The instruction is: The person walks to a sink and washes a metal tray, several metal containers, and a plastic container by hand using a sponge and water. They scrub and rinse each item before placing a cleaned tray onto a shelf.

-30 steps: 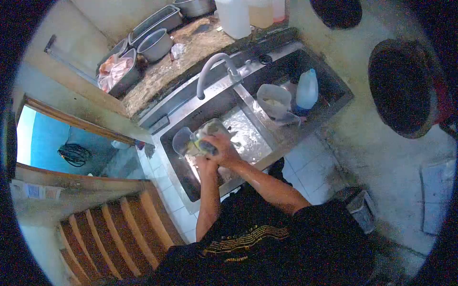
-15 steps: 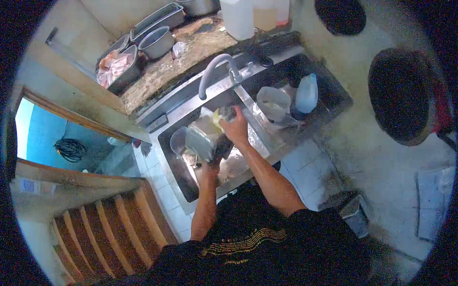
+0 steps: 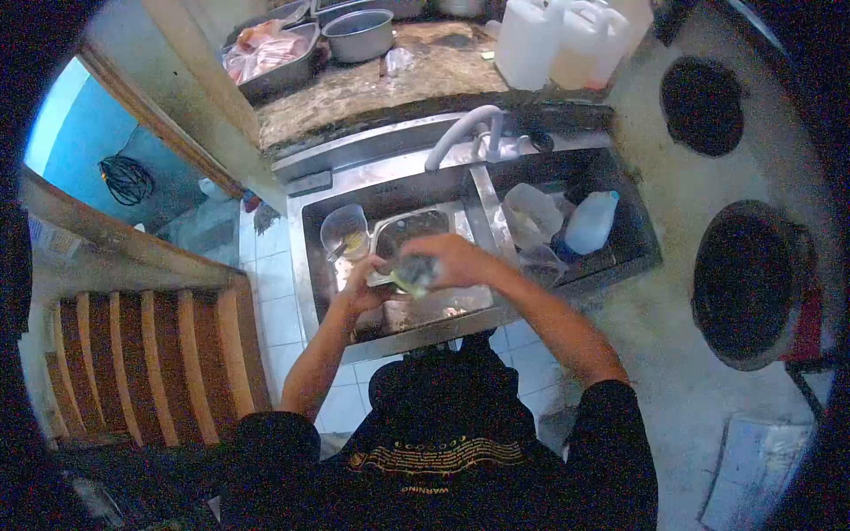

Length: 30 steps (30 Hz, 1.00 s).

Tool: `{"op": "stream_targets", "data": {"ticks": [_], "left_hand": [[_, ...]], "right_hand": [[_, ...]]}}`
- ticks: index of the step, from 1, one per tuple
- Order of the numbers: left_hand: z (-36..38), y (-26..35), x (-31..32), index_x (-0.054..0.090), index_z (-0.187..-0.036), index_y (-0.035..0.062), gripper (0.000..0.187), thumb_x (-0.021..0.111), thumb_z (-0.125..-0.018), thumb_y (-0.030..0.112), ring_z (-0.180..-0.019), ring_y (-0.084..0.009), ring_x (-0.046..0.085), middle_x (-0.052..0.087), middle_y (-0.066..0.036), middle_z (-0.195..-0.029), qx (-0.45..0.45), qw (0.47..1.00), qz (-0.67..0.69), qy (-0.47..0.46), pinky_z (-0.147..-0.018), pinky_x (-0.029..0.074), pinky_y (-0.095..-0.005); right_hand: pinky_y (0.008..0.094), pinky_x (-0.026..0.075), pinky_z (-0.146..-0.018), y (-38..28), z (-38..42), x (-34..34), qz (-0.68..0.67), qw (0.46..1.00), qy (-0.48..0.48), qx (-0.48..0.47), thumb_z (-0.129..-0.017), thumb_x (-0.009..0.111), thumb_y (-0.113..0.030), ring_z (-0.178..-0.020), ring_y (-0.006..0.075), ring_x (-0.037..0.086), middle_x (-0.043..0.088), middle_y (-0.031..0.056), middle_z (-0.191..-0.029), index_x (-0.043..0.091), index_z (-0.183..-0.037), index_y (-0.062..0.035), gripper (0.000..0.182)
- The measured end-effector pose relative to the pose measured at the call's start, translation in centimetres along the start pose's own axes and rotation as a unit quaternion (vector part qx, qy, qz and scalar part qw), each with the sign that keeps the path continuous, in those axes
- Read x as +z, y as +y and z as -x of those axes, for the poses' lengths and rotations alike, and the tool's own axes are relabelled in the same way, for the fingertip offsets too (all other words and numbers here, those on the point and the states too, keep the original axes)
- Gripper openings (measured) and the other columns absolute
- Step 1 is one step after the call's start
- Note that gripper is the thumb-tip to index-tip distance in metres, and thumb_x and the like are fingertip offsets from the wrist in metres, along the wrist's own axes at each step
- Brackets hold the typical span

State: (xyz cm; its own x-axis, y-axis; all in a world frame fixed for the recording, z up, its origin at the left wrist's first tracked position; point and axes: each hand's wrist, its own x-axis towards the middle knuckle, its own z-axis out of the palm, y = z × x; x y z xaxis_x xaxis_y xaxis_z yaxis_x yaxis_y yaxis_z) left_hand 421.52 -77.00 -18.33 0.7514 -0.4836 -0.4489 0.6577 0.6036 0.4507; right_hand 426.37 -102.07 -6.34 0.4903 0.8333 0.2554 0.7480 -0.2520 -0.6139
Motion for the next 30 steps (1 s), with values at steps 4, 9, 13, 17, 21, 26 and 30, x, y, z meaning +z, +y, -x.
{"op": "stream_targets", "data": {"ticks": [4, 9, 13, 17, 21, 26, 30], "left_hand": [[0.0, -1.6, 2.7, 0.053, -0.120, 0.0019, 0.042, 0.059, -0.088, 0.028, -0.106, -0.0326, 0.063, 0.061, -0.016, -0.111, 0.063, 0.996, -0.042, 0.039, -0.094, 0.054, -0.0546], [-1.8, -4.3, 4.8, 0.051, -0.126, 0.0053, 0.055, 0.059, -0.095, 0.050, -0.104, -0.0287, 0.065, 0.061, -0.013, -0.118, 0.142, 0.982, 0.008, 0.123, -0.088, 0.058, -0.0448], [-4.0, -6.7, 4.6, 0.046, -0.133, 0.0073, 0.055, 0.053, -0.099, 0.050, -0.105, -0.0241, 0.062, 0.059, -0.011, -0.119, 0.277, 0.943, -0.089, 0.159, -0.088, 0.054, -0.0415], [-3.4, -6.7, 6.1, 0.029, -0.147, 0.0038, 0.068, 0.055, -0.099, 0.044, -0.121, -0.0264, 0.052, 0.046, -0.015, -0.138, 0.242, 0.956, -0.085, 0.145, -0.100, 0.044, -0.0439], [-4.8, -7.3, 5.1, 0.043, -0.140, 0.0079, 0.056, 0.048, -0.101, 0.049, -0.110, -0.0217, 0.059, 0.057, -0.009, -0.123, 0.242, 0.954, -0.071, 0.160, -0.092, 0.049, -0.0403], [-5.8, -6.6, 3.1, 0.032, -0.148, 0.0068, 0.062, 0.043, -0.103, 0.049, -0.130, -0.0237, 0.043, 0.044, -0.010, -0.143, 0.190, 0.973, -0.077, 0.107, -0.108, 0.034, -0.0381], [-4.2, -4.9, 5.8, 0.028, -0.151, 0.0055, 0.065, 0.042, -0.104, 0.047, -0.136, -0.0238, 0.038, 0.040, -0.012, -0.148, 0.149, 0.978, -0.072, 0.123, -0.112, 0.030, -0.0395]], "right_hand": [[0.0381, 0.051, -0.092, 2.1, -0.5, 0.0, -0.158, 0.959, 0.122, 0.202, -0.073, 0.078, -0.027, -0.102, 0.0295, 0.065, 0.065, 0.0166, -0.111, 0.058, -0.123, -0.0068, 0.057], [0.0440, 0.052, -0.091, 1.1, -1.9, 5.0, 0.274, 0.910, 0.232, 0.207, -0.086, 0.067, -0.031, -0.110, 0.0391, 0.060, 0.056, 0.0227, -0.127, 0.053, -0.130, -0.0039, 0.054], [0.0555, 0.052, -0.084, 2.5, -1.6, 7.2, 0.207, 0.918, -0.012, 0.339, -0.085, 0.064, -0.023, -0.103, 0.0496, 0.059, 0.050, 0.0286, -0.133, 0.061, -0.118, -0.0021, 0.040], [0.0526, 0.052, -0.085, 2.7, -3.3, 7.5, 0.124, 0.914, -0.122, 0.367, -0.080, 0.066, -0.020, -0.100, 0.0419, 0.063, 0.061, 0.0283, -0.105, 0.063, -0.105, 0.0005, 0.033], [0.0437, 0.050, -0.081, 5.2, -3.3, 9.1, -0.262, 0.842, 0.122, 0.456, -0.077, 0.065, -0.024, -0.089, 0.0309, 0.064, 0.065, 0.0176, -0.090, 0.065, -0.095, -0.0013, 0.030], [0.0330, 0.047, -0.076, 4.1, -3.5, 10.2, -0.389, 0.765, 0.337, 0.386, -0.076, 0.063, -0.012, -0.081, 0.0191, 0.057, 0.060, 0.0074, -0.089, 0.063, -0.092, -0.0026, 0.019], [0.0365, 0.048, -0.085, 2.1, -4.4, 7.2, -0.176, 0.874, 0.400, 0.211, -0.071, 0.062, -0.001, -0.091, 0.0273, 0.060, 0.061, 0.0132, -0.099, 0.062, -0.097, 0.0003, 0.026]]}}
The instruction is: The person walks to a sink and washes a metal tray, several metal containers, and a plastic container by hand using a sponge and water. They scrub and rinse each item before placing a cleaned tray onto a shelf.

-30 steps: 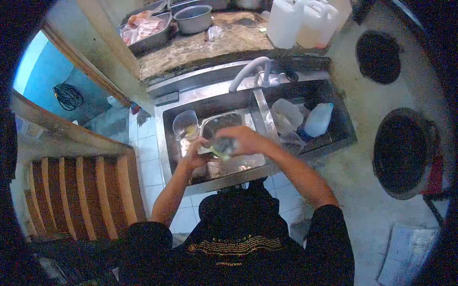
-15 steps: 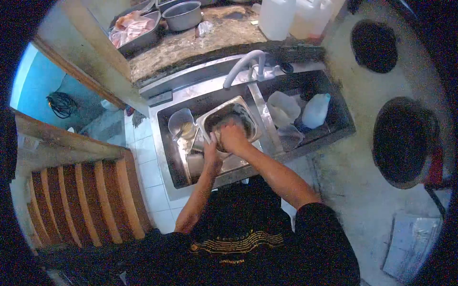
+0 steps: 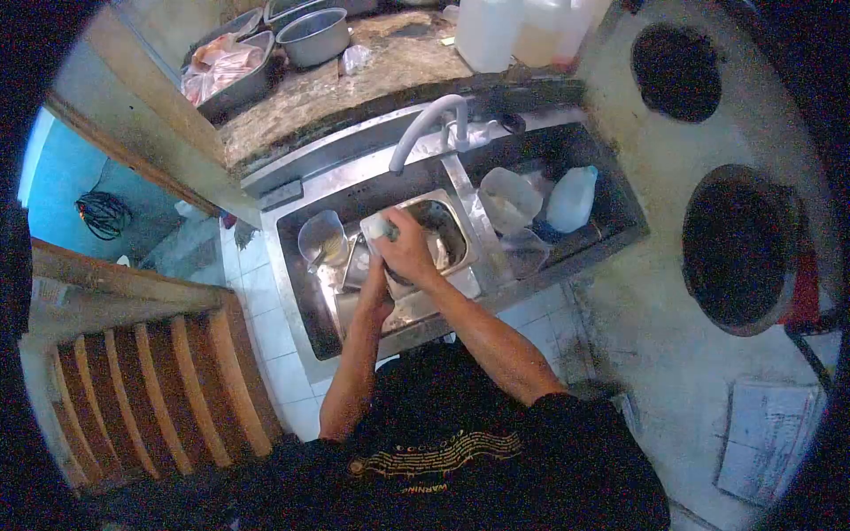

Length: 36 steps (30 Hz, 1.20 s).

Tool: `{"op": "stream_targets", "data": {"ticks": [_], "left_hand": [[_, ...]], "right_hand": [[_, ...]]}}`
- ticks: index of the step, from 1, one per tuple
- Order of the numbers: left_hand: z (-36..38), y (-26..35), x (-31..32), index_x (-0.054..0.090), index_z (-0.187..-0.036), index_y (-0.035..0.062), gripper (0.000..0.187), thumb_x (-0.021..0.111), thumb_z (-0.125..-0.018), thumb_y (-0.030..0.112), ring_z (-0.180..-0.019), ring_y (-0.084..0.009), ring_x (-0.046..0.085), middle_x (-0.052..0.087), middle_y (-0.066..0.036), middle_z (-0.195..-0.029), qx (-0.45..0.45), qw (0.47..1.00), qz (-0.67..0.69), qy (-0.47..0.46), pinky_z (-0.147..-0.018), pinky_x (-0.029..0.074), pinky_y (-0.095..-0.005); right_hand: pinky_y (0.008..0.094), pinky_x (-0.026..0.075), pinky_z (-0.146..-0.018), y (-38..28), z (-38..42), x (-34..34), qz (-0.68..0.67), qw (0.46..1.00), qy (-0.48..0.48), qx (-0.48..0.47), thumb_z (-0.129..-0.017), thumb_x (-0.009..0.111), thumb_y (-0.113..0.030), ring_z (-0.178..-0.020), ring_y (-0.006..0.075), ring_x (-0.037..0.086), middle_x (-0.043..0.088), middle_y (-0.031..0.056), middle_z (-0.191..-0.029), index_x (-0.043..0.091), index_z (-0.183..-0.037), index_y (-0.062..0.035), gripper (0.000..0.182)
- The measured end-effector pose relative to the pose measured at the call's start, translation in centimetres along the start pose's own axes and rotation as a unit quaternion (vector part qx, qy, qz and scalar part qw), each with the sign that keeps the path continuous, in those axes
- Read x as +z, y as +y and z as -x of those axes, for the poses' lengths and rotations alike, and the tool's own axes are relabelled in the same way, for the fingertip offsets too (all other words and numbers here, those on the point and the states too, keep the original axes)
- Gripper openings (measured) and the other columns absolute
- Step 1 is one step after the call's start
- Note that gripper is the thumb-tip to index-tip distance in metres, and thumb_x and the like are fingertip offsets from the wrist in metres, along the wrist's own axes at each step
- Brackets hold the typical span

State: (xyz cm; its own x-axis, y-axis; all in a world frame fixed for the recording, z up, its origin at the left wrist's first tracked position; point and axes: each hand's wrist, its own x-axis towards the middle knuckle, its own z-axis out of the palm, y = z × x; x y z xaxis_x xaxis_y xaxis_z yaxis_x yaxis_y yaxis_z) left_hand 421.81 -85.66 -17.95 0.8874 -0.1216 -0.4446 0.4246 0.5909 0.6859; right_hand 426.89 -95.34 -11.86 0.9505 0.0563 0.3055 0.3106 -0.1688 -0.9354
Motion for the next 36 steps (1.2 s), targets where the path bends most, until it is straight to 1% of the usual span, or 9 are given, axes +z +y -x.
{"op": "stream_targets", "data": {"ticks": [6, 9, 13, 17, 20, 23, 26, 29, 36], "left_hand": [[1.3, 1.7, 2.8, 0.028, -0.151, 0.0101, 0.066, 0.051, -0.101, 0.046, -0.130, -0.0269, 0.046, 0.042, -0.014, -0.146, 0.035, 0.999, 0.016, -0.008, -0.106, 0.041, -0.0435], [1.3, 1.5, 3.3, 0.026, -0.151, 0.0081, 0.069, 0.057, -0.099, 0.042, -0.129, -0.0292, 0.047, 0.043, -0.016, -0.144, 0.070, 0.992, -0.038, 0.093, -0.107, 0.039, -0.0435], [0.7, 1.1, 4.3, 0.027, -0.151, 0.0005, 0.071, 0.058, -0.099, 0.037, -0.132, -0.0297, 0.040, 0.039, -0.020, -0.145, 0.213, 0.957, -0.137, 0.141, -0.111, 0.032, -0.0397], [-0.2, -1.1, 4.5, 0.031, -0.148, -0.0032, 0.067, 0.056, -0.099, 0.035, -0.130, -0.0295, 0.042, 0.040, -0.021, -0.144, 0.240, 0.942, -0.168, 0.167, -0.110, 0.032, -0.0383], [-1.0, -2.3, 5.7, 0.037, -0.143, -0.0029, 0.064, 0.054, -0.100, 0.041, -0.119, -0.0258, 0.048, 0.050, -0.017, -0.132, 0.269, 0.937, -0.144, 0.170, -0.104, 0.037, -0.0374], [-1.6, -2.9, 5.1, 0.037, -0.144, -0.0008, 0.064, 0.053, -0.101, 0.044, -0.120, -0.0258, 0.048, 0.051, -0.016, -0.132, 0.219, 0.955, -0.122, 0.159, -0.103, 0.038, -0.0375], [-1.1, -3.3, 4.4, 0.034, -0.147, 0.0009, 0.067, 0.052, -0.101, 0.046, -0.126, -0.0275, 0.046, 0.048, -0.018, -0.138, 0.149, 0.967, -0.100, 0.178, -0.105, 0.037, -0.0384], [-2.1, -4.5, 3.4, 0.030, -0.150, 0.0018, 0.074, 0.052, -0.099, 0.051, -0.131, -0.0305, 0.043, 0.044, -0.021, -0.144, 0.111, 0.966, -0.154, 0.175, -0.108, 0.034, -0.0413], [-9.6, -11.8, -3.6, 0.031, -0.150, 0.0020, 0.070, 0.054, -0.100, 0.046, -0.124, -0.0317, 0.052, 0.048, -0.022, -0.141, -0.065, 0.972, -0.118, 0.192, -0.104, 0.042, -0.0421]], "right_hand": [[0.0501, 0.043, -0.094, -1.0, -2.3, -2.6, 0.398, 0.898, -0.061, -0.176, -0.072, 0.065, -0.005, -0.112, 0.0385, 0.052, 0.054, 0.0173, -0.117, 0.064, -0.108, -0.0036, 0.036], [0.0479, 0.043, -0.090, 0.2, -3.2, -5.7, 0.506, 0.841, -0.027, -0.190, -0.074, 0.064, -0.009, -0.111, 0.0368, 0.051, 0.054, 0.0176, -0.117, 0.064, -0.109, -0.0053, 0.035], [0.0443, 0.042, -0.092, -0.5, -1.8, -6.8, 0.590, 0.777, -0.190, -0.112, -0.081, 0.062, -0.019, -0.117, 0.0339, 0.049, 0.054, 0.0167, -0.125, 0.064, -0.118, -0.0078, 0.039], [0.0483, 0.044, -0.099, -2.5, -1.7, -6.3, 0.457, 0.817, -0.267, 0.228, -0.086, 0.062, -0.033, -0.114, 0.0406, 0.058, 0.065, 0.0230, -0.112, 0.062, -0.125, -0.0036, 0.049], [0.0472, 0.046, -0.095, 1.5, -1.5, -5.1, 0.264, 0.876, -0.265, 0.304, -0.088, 0.061, -0.030, -0.109, 0.0430, 0.061, 0.067, 0.0260, -0.109, 0.063, -0.120, -0.0006, 0.044], [0.0493, 0.048, -0.097, 1.4, -0.7, -6.8, 0.000, 0.896, -0.312, 0.316, -0.082, 0.067, -0.041, -0.113, 0.0405, 0.061, 0.066, 0.0228, -0.117, 0.068, -0.116, -0.0062, 0.049], [0.0486, 0.049, -0.090, 6.8, -0.6, -10.1, 0.344, 0.787, -0.507, 0.068, -0.083, 0.066, -0.032, -0.105, 0.0428, 0.062, 0.068, 0.0201, -0.110, 0.067, -0.117, -0.0071, 0.043], [0.0477, 0.050, -0.090, 8.2, -2.0, -12.4, 0.453, 0.735, -0.503, 0.054, -0.077, 0.070, -0.029, -0.101, 0.0421, 0.063, 0.068, 0.0209, -0.106, 0.069, -0.112, -0.0065, 0.042], [0.0357, 0.049, -0.085, 15.5, -3.6, -20.7, 0.250, 0.913, -0.252, 0.202, -0.071, 0.071, -0.018, -0.094, 0.0213, 0.064, 0.067, 0.0103, -0.095, 0.066, -0.103, -0.0030, 0.035]]}}
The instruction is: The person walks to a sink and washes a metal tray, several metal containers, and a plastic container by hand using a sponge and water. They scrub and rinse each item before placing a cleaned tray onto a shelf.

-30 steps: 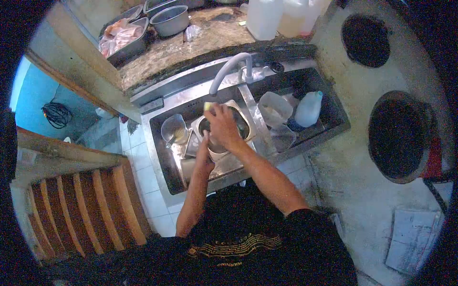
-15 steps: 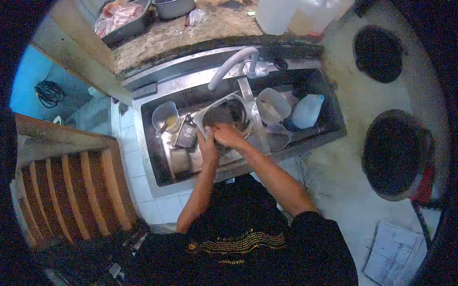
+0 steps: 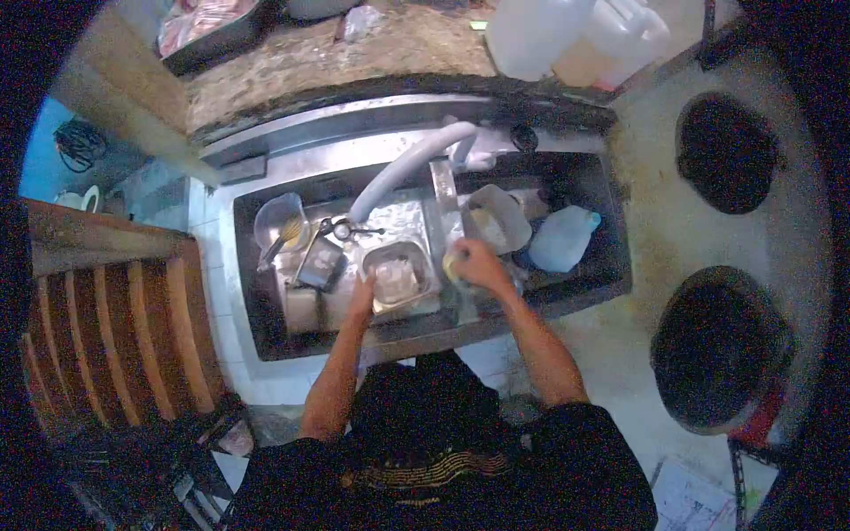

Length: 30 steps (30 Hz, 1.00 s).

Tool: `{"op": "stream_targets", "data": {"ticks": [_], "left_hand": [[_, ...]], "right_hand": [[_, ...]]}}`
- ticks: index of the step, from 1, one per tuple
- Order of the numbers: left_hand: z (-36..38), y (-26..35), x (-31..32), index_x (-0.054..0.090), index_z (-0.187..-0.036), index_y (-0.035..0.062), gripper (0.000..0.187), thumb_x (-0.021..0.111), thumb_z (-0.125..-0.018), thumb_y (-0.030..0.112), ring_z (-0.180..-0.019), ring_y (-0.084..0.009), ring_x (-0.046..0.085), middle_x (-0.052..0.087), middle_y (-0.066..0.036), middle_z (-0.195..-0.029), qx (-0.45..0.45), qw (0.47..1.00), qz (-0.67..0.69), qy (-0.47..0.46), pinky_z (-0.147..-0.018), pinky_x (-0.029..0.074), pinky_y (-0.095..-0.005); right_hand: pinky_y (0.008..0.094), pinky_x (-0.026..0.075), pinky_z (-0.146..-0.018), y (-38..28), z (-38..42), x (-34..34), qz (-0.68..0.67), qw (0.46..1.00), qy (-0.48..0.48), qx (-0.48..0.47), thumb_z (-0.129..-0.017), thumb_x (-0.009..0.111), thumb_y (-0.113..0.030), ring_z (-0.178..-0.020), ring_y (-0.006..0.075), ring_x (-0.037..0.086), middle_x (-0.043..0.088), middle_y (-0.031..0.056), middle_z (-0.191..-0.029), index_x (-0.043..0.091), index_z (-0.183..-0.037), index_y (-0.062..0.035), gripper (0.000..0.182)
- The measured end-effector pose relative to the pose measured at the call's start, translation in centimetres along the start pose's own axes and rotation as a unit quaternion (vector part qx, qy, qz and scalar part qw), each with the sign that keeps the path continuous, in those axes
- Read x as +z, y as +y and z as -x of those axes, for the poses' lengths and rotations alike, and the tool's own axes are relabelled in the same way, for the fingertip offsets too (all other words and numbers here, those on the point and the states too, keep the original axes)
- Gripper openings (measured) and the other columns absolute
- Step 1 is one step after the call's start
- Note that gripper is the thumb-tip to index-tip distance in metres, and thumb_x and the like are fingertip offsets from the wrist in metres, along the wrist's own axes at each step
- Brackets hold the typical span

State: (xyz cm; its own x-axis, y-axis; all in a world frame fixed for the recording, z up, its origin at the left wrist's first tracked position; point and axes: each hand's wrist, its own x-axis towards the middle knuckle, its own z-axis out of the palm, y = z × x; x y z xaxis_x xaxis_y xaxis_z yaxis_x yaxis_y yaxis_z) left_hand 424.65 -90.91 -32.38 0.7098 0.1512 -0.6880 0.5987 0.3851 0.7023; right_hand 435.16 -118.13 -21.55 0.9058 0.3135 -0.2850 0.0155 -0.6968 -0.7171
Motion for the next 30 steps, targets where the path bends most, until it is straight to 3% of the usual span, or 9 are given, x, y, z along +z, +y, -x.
{"op": "stream_targets", "data": {"ticks": [5, 10, 14, 16, 19, 22, 23, 27, 30], "left_hand": [[-9.3, -10.0, -1.6, 0.039, -0.145, -0.0009, 0.074, 0.053, -0.097, 0.053, -0.119, -0.0356, 0.058, 0.056, -0.024, -0.133, -0.049, 0.945, -0.321, 0.024, -0.102, 0.044, -0.0444], [-4.4, -6.1, -1.3, 0.053, -0.132, -0.0033, 0.065, 0.054, -0.097, 0.052, -0.113, -0.0401, 0.061, 0.062, -0.029, -0.123, 0.066, 0.956, -0.275, -0.073, -0.092, 0.049, -0.0477], [-3.4, -0.7, -4.1, 0.058, -0.123, -0.0007, 0.043, 0.062, -0.093, 0.030, -0.098, -0.0429, 0.062, 0.065, -0.028, -0.108, 0.022, 0.814, -0.569, 0.114, -0.083, 0.049, -0.0511], [-4.0, 1.1, -6.6, 0.061, -0.115, 0.0007, 0.034, 0.064, -0.089, 0.022, -0.089, -0.0435, 0.063, 0.065, -0.026, -0.096, 0.263, 0.758, -0.515, 0.302, -0.080, 0.048, -0.0536], [-7.8, 2.6, -10.2, 0.062, -0.108, 0.0025, 0.027, 0.064, -0.089, 0.021, -0.085, -0.0459, 0.062, 0.065, -0.025, -0.091, 0.424, 0.675, -0.476, 0.370, -0.079, 0.048, -0.0560], [-9.6, 4.1, -10.1, 0.062, -0.106, 0.0050, 0.024, 0.061, -0.092, 0.024, -0.087, -0.0465, 0.061, 0.066, -0.024, -0.092, 0.270, 0.739, -0.518, 0.337, -0.079, 0.047, -0.0559], [-9.1, 4.8, -9.7, 0.063, -0.106, 0.0059, 0.024, 0.059, -0.093, 0.026, -0.088, -0.0464, 0.061, 0.067, -0.023, -0.094, 0.180, 0.766, -0.532, 0.313, -0.079, 0.048, -0.0556], [-4.8, 7.0, -5.4, 0.063, -0.098, 0.0058, 0.025, 0.058, -0.095, 0.030, -0.081, -0.0432, 0.063, 0.068, -0.020, -0.088, 0.236, 0.768, -0.520, 0.290, -0.073, 0.048, -0.0524], [1.2, 8.6, -2.8, 0.063, -0.088, 0.0043, 0.026, 0.062, -0.093, 0.030, -0.070, -0.0384, 0.064, 0.067, -0.018, -0.076, 0.319, 0.787, -0.467, 0.247, -0.065, 0.047, -0.0490]], "right_hand": [[0.0434, 0.051, -0.086, 10.3, -7.6, -5.2, 0.134, 0.987, 0.088, 0.020, -0.074, 0.068, -0.012, -0.102, 0.0384, 0.064, 0.067, 0.0219, -0.109, 0.063, -0.110, -0.0015, 0.038], [0.0504, 0.052, -0.084, 25.3, -12.9, 0.6, 0.338, 0.941, 0.019, -0.017, -0.074, 0.070, -0.011, -0.097, 0.0439, 0.065, 0.068, 0.0260, -0.103, 0.065, -0.108, -0.0027, 0.035], [0.0479, 0.052, -0.083, 35.8, -17.0, 4.2, 0.218, 0.964, -0.114, 0.096, -0.077, 0.070, -0.014, -0.094, 0.0410, 0.066, 0.069, 0.0252, -0.096, 0.067, -0.104, -0.0027, 0.029], [0.0453, 0.053, -0.080, 35.7, -16.9, 3.2, 0.226, 0.947, -0.212, 0.083, -0.078, 0.069, -0.014, -0.090, 0.0358, 0.067, 0.069, 0.0210, -0.092, 0.068, -0.102, -0.0035, 0.026], [0.0404, 0.053, -0.078, 31.1, -14.5, -1.9, -0.185, 0.948, -0.226, 0.124, -0.080, 0.066, -0.014, -0.082, 0.0265, 0.066, 0.068, 0.0132, -0.090, 0.068, -0.104, -0.0047, 0.025], [0.0344, 0.053, -0.079, 12.1, -5.8, -8.5, -0.334, 0.923, 0.047, 0.186, -0.082, 0.066, -0.013, -0.080, 0.0174, 0.062, 0.066, 0.0069, -0.098, 0.065, -0.110, -0.0054, 0.029], [0.0330, 0.052, -0.080, 8.7, -3.5, -8.5, -0.368, 0.915, 0.068, 0.147, -0.083, 0.066, -0.012, -0.082, 0.0167, 0.063, 0.065, 0.0069, -0.100, 0.063, -0.113, -0.0050, 0.031], [0.0278, 0.054, -0.075, -1.5, 0.5, -4.0, -0.482, 0.863, 0.143, 0.051, -0.081, 0.069, -0.010, -0.089, 0.0131, 0.063, 0.065, 0.0063, -0.103, 0.059, -0.121, -0.0079, 0.041], [0.0284, 0.052, -0.082, -6.5, -1.1, 2.8, -0.337, 0.914, 0.226, 0.003, -0.082, 0.066, -0.008, -0.091, 0.0125, 0.062, 0.064, 0.0046, -0.103, 0.061, -0.118, -0.0027, 0.036]]}}
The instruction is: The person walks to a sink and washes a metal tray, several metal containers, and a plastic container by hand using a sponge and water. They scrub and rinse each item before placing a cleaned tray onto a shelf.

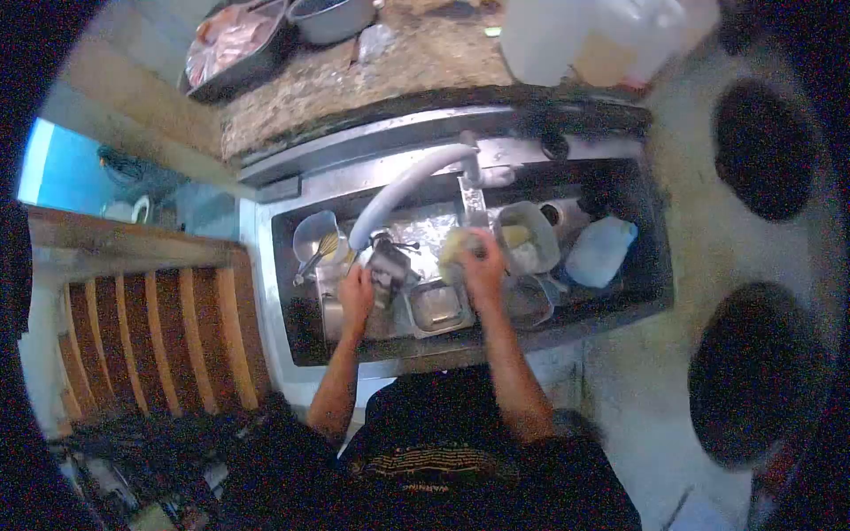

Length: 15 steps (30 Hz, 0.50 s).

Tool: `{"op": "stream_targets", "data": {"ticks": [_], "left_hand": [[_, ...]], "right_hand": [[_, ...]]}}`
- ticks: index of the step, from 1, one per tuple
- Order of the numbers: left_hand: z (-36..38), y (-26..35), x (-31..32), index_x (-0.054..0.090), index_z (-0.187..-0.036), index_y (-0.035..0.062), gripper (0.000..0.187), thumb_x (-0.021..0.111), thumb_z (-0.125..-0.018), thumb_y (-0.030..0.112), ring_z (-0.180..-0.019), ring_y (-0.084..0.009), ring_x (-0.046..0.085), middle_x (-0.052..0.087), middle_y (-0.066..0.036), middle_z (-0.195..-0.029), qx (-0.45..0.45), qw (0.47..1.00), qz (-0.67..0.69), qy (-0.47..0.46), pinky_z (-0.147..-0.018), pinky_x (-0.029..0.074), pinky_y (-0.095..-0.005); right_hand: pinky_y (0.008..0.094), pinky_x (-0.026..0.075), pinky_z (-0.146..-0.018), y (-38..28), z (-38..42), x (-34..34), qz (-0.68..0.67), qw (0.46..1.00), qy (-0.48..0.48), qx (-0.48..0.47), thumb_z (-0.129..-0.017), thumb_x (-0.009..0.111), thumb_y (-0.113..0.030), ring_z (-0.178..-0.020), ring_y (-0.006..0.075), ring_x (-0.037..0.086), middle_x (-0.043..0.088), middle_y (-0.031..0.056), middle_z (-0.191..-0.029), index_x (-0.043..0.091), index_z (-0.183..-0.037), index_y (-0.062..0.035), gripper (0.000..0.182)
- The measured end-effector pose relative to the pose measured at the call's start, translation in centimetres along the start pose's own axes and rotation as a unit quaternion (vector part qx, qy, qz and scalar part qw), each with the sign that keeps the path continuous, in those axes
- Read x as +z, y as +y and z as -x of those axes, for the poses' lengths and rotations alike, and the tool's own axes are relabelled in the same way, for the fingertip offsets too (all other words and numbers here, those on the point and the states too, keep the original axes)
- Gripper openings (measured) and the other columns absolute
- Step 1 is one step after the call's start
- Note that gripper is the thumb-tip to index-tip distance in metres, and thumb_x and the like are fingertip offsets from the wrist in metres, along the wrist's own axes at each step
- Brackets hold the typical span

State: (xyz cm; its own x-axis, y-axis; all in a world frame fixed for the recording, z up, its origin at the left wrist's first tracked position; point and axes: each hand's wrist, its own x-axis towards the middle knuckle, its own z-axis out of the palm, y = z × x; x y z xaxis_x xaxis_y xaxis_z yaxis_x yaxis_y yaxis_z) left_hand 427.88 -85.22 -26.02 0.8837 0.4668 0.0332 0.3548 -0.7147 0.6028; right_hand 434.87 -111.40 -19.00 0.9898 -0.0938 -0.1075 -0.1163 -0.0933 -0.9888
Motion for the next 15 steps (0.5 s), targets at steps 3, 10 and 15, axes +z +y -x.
{"op": "stream_targets", "data": {"ticks": [3, 10, 15], "left_hand": [[2.8, 4.8, -3.5, 0.061, -0.075, 0.0036, 0.031, 0.067, -0.089, 0.030, -0.059, -0.0336, 0.061, 0.062, -0.016, -0.063, -0.008, 0.993, 0.114, 0.020, -0.057, 0.044, -0.0450], [4.2, 3.7, -5.4, 0.053, -0.062, 0.0021, 0.036, 0.072, -0.084, 0.023, -0.048, -0.0281, 0.045, 0.048, -0.017, -0.054, 0.030, 0.981, 0.127, 0.140, -0.050, 0.036, -0.0418], [5.9, 4.0, -8.8, 0.060, -0.073, 0.0000, 0.035, 0.065, -0.091, 0.029, -0.054, -0.0276, 0.046, 0.053, -0.017, -0.062, 0.059, 0.970, 0.199, 0.127, -0.054, 0.037, -0.0419]], "right_hand": [[0.0347, 0.054, -0.076, 1.3, 4.1, 9.5, 0.155, 0.954, 0.044, -0.252, -0.080, 0.069, -0.015, -0.084, 0.0263, 0.066, 0.067, 0.0125, -0.101, 0.064, -0.113, -0.0041, 0.035], [0.0440, 0.051, -0.079, -2.9, 6.3, 10.9, 0.139, 0.987, -0.011, -0.084, -0.076, 0.070, -0.020, -0.088, 0.0334, 0.065, 0.066, 0.0192, -0.091, 0.064, -0.095, -0.0010, 0.028], [0.0407, 0.052, -0.086, -8.0, 6.4, 8.9, 0.147, 0.982, -0.064, 0.102, -0.076, 0.069, -0.020, -0.100, 0.0306, 0.067, 0.068, 0.0237, -0.108, 0.065, -0.105, 0.0008, 0.036]]}}
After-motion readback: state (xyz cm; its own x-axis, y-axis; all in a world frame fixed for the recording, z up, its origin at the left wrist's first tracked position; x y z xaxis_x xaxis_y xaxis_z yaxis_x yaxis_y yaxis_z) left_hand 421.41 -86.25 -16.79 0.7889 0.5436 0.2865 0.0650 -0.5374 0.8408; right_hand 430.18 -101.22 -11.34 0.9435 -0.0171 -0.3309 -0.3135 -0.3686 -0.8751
